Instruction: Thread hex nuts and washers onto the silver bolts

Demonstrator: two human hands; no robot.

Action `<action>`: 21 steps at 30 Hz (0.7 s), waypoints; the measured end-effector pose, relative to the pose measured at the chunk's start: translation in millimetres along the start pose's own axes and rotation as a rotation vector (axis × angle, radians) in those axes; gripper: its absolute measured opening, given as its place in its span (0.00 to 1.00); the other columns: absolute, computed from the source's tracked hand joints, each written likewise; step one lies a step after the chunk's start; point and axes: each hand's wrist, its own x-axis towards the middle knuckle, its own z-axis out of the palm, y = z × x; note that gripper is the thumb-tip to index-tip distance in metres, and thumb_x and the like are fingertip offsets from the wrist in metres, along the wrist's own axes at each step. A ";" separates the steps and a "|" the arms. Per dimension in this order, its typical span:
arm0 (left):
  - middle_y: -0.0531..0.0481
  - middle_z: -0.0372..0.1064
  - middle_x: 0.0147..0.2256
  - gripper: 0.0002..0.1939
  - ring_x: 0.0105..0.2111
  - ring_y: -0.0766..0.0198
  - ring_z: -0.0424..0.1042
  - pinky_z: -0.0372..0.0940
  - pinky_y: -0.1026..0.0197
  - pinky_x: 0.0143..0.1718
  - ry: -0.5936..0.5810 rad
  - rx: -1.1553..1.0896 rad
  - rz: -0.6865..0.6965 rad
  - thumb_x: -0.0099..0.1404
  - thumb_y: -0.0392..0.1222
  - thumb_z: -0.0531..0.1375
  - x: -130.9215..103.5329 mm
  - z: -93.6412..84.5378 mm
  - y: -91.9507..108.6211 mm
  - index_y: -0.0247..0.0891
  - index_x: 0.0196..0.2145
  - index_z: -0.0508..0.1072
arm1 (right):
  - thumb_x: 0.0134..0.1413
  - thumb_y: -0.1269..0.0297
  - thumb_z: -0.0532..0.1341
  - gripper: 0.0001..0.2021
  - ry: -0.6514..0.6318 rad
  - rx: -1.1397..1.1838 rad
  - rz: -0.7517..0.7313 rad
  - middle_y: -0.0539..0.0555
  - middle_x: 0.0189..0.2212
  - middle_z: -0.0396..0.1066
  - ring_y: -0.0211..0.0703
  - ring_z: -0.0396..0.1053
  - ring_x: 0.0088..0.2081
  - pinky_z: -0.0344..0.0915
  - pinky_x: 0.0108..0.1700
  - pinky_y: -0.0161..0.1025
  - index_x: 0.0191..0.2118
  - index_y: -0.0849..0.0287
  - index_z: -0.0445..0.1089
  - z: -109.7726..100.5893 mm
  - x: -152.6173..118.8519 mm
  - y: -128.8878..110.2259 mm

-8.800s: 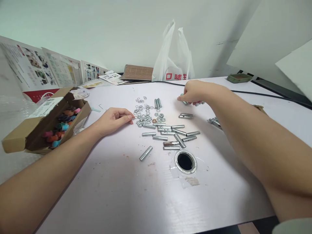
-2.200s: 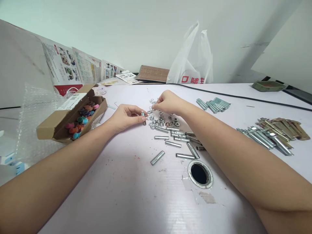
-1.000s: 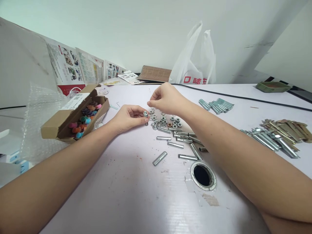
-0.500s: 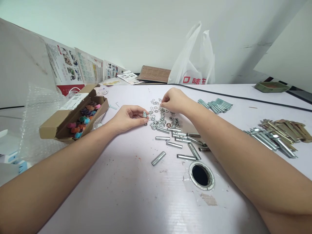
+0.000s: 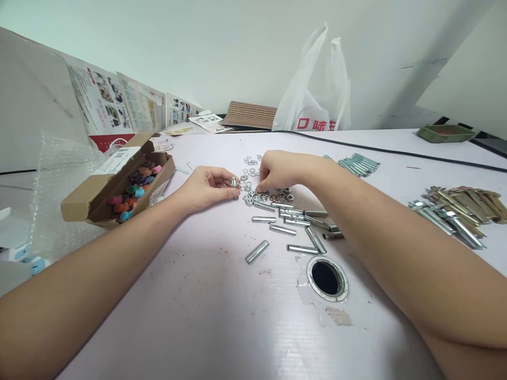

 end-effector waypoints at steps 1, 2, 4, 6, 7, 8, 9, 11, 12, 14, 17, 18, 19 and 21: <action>0.46 0.74 0.30 0.22 0.29 0.67 0.70 0.66 0.62 0.34 -0.004 -0.005 -0.004 0.45 0.45 0.74 0.5 -0.4 -1.0 0.30 0.36 0.78 | 0.50 0.49 0.65 0.15 0.015 0.003 0.009 0.54 0.30 0.76 0.44 0.70 0.30 0.61 0.29 0.40 0.33 0.56 0.77 2.1 2.3 0.7; 0.46 0.74 0.31 0.23 0.30 0.67 0.71 0.67 0.62 0.35 -0.008 -0.010 -0.003 0.45 0.45 0.74 1.0 -0.8 -2.1 0.30 0.37 0.78 | 0.49 0.48 0.65 0.15 0.031 0.004 0.020 0.54 0.30 0.76 0.44 0.70 0.30 0.61 0.29 0.40 0.33 0.56 0.77 3.6 4.3 2.0; 0.45 0.75 0.32 0.23 0.32 0.65 0.72 0.67 0.60 0.37 -0.016 -0.015 0.010 0.46 0.45 0.74 2.1 -1.7 -4.1 0.30 0.37 0.77 | 0.48 0.48 0.66 0.17 0.062 0.003 0.047 0.55 0.30 0.76 0.45 0.70 0.30 0.62 0.30 0.40 0.34 0.57 0.77 5.2 7.3 5.1; 0.45 0.75 0.33 0.22 0.33 0.65 0.73 0.68 0.59 0.39 -0.025 -0.009 0.025 0.47 0.45 0.74 2.8 -2.5 -5.6 0.31 0.37 0.77 | 0.47 0.48 0.67 0.17 0.068 0.004 0.064 0.55 0.30 0.76 0.45 0.70 0.30 0.62 0.30 0.41 0.34 0.57 0.76 5.6 8.7 7.2; 0.45 0.75 0.34 0.21 0.34 0.64 0.73 0.68 0.59 0.40 -0.028 -0.001 0.031 0.47 0.45 0.73 3.1 -2.9 -6.2 0.31 0.37 0.77 | 0.48 0.48 0.66 0.16 0.059 0.007 0.064 0.55 0.30 0.76 0.46 0.70 0.30 0.62 0.31 0.41 0.34 0.57 0.76 5.7 8.9 7.5; 0.45 0.74 0.34 0.21 0.34 0.65 0.73 0.68 0.59 0.40 -0.032 0.007 0.035 0.48 0.45 0.73 3.3 -3.2 -6.8 0.31 0.37 0.76 | 0.48 0.48 0.66 0.16 0.049 0.009 0.060 0.55 0.30 0.76 0.45 0.70 0.30 0.62 0.31 0.41 0.33 0.57 0.77 5.8 8.9 7.5; 0.45 0.74 0.34 0.21 0.34 0.65 0.73 0.68 0.59 0.40 -0.038 0.012 0.041 0.48 0.45 0.73 3.4 -3.4 -7.3 0.31 0.37 0.76 | 0.49 0.48 0.66 0.15 0.041 0.009 0.054 0.55 0.30 0.76 0.45 0.70 0.30 0.62 0.31 0.41 0.33 0.56 0.77 5.9 8.8 7.3; 0.45 0.74 0.34 0.20 0.34 0.65 0.73 0.67 0.59 0.40 -0.049 0.014 0.053 0.49 0.45 0.73 3.6 -3.4 -8.3 0.31 0.37 0.75 | 0.49 0.49 0.65 0.15 0.035 0.009 0.037 0.54 0.29 0.76 0.45 0.69 0.29 0.62 0.31 0.41 0.32 0.56 0.77 6.0 8.4 6.9; 0.45 0.74 0.34 0.20 0.34 0.66 0.73 0.67 0.59 0.39 -0.050 0.013 0.056 0.49 0.45 0.73 3.6 -3.1 -8.7 0.31 0.37 0.75 | 0.49 0.49 0.65 0.14 0.035 0.012 0.031 0.54 0.29 0.76 0.44 0.69 0.29 0.62 0.31 0.42 0.31 0.56 0.77 5.9 8.1 7.0; 0.46 0.74 0.33 0.20 0.33 0.66 0.72 0.67 0.60 0.39 -0.039 0.005 0.056 0.49 0.45 0.73 3.6 -2.2 -9.1 0.31 0.36 0.75 | 0.49 0.49 0.66 0.14 0.051 0.018 0.026 0.54 0.28 0.75 0.44 0.68 0.28 0.62 0.31 0.42 0.31 0.56 0.77 4.9 6.8 6.9; 0.47 0.73 0.31 0.19 0.31 0.68 0.71 0.67 0.61 0.37 -0.009 0.000 0.056 0.49 0.43 0.73 3.0 -0.4 -8.6 0.31 0.35 0.74 | 0.49 0.51 0.66 0.13 0.144 0.033 0.028 0.54 0.26 0.73 0.44 0.68 0.28 0.61 0.30 0.41 0.32 0.56 0.78 1.2 1.6 2.7; 0.47 0.73 0.31 0.18 0.31 0.69 0.71 0.67 0.62 0.36 -0.003 -0.003 0.057 0.49 0.42 0.73 2.6 0.2 -8.2 0.31 0.34 0.74 | 0.49 0.52 0.66 0.13 0.191 0.050 0.020 0.54 0.26 0.73 0.43 0.67 0.28 0.61 0.29 0.41 0.32 0.56 0.78 -0.2 -1.0 -0.7; 0.48 0.73 0.30 0.18 0.30 0.69 0.71 0.66 0.62 0.35 0.002 -0.009 0.058 0.48 0.42 0.73 2.2 0.8 -7.9 0.31 0.33 0.73 | 0.50 0.52 0.65 0.12 0.238 0.076 0.001 0.54 0.26 0.73 0.43 0.67 0.28 0.60 0.29 0.41 0.34 0.55 0.78 -1.2 -3.9 -5.1; 0.49 0.72 0.30 0.17 0.29 0.69 0.71 0.66 0.63 0.33 0.004 -0.037 0.061 0.48 0.41 0.72 1.4 1.6 -7.2 0.32 0.31 0.72 | 0.51 0.53 0.65 0.13 0.308 0.149 -0.078 0.54 0.29 0.74 0.43 0.68 0.29 0.61 0.29 0.40 0.37 0.55 0.78 -1.9 -9.8 -16.1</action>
